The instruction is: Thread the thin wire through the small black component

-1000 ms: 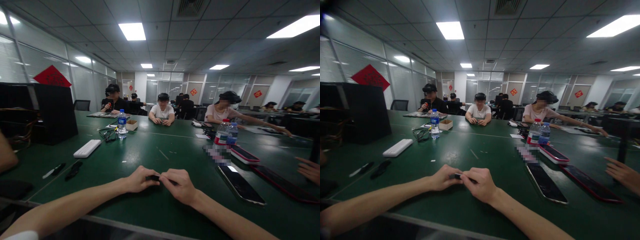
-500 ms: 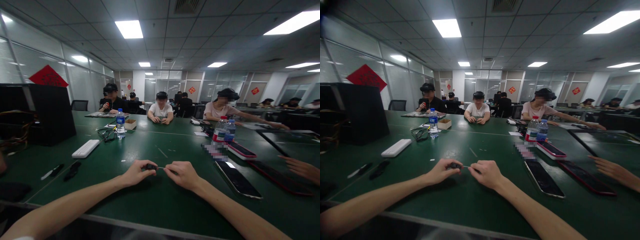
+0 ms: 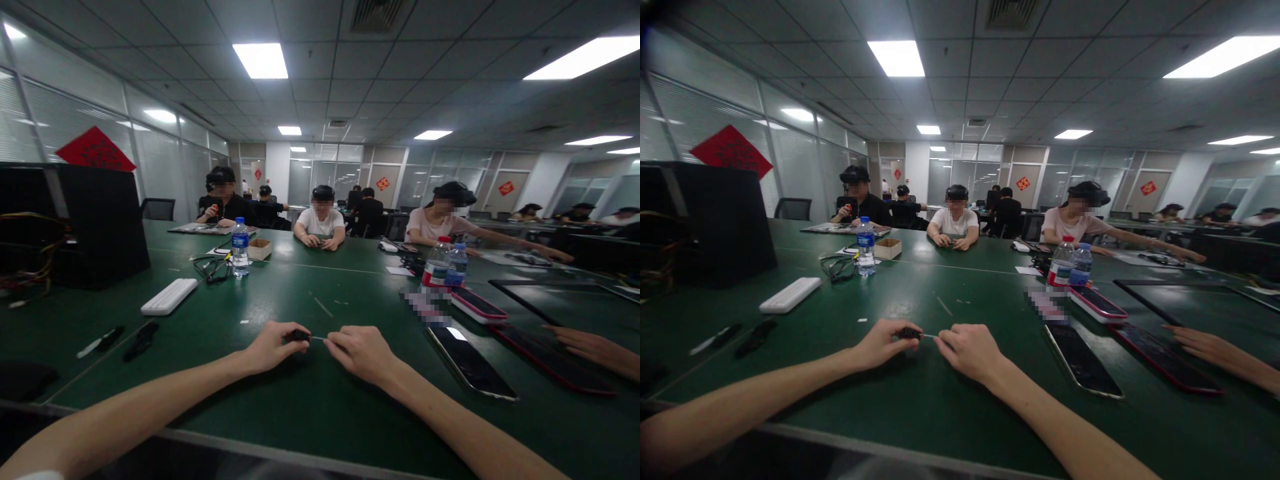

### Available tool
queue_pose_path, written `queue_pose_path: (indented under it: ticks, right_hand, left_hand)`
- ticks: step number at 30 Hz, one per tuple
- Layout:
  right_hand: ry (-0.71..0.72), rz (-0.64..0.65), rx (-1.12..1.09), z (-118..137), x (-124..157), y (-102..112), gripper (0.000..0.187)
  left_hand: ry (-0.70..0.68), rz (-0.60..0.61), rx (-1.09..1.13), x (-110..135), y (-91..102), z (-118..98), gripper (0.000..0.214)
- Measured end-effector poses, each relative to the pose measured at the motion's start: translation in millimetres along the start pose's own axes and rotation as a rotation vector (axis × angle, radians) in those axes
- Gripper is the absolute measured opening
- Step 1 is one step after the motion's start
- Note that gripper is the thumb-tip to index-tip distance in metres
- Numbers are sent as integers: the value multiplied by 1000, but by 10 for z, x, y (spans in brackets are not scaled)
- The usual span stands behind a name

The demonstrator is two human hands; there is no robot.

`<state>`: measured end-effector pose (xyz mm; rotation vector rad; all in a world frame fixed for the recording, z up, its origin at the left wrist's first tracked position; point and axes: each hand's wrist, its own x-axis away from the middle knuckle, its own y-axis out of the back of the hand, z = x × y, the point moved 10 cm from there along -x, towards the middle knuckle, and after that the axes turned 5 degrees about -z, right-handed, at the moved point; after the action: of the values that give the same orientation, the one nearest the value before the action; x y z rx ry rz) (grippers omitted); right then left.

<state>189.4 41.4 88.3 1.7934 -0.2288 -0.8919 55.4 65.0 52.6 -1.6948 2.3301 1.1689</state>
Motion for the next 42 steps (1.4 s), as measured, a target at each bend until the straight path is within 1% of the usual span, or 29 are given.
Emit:
queue_pose_path:
  ticks: [4, 9, 12, 15, 18, 20, 22, 24, 26, 29, 32, 37, 42]
  right_hand:
    - [-27, 27, 18, 29, 8, -37, 38]
    - [-37, 2, 25, 55, 23, -15, 40]
    - [-47, -2, -7, 33, 35, -29, 40]
    - [-83, -13, -92, -18, 35, -58, 40]
    - [-128, -74, -258, -29, 13, -24, 41]
    - [-106, -122, -383, 41, -6, 34, 41]
    - [-36, -149, -448, 155, -15, 95, 40]
    - [33, -160, -438, 235, -9, 134, 38]
    - [50, -157, -400, 220, -2, 133, 37]
    - [-15, -129, -361, 66, -5, 72, 36]
    - [-85, -90, -332, -52, -13, 8, 36]
    - [-113, -34, -314, -20, -17, -32, 35]
    - [-102, -19, -318, 18, -15, -43, 35]
  left_hand:
    - [18, 18, -30, 7, -31, 40, 29]
    - [20, 30, -31, 17, -58, 54, 30]
    - [19, 31, -3, 20, -56, 42, 30]
    - [11, 35, 49, 13, -43, 13, 30]
    - [0, 32, 44, -11, -32, -9, 30]
    - [-2, 42, 5, -29, -54, -9, 29]
    - [-1, 69, -19, -38, -100, -9, 27]
    - [-5, 82, -20, -41, -121, -22, 26]
    - [-14, 73, -35, -38, -101, -44, 28]
    - [-17, 48, -67, -28, -41, -70, 30]
    - [-15, 41, -62, -7, -23, -89, 31]
    - [-15, 72, 5, 39, -79, -97, 33]
    - [-6, 63, 25, 45, -58, -57, 37]
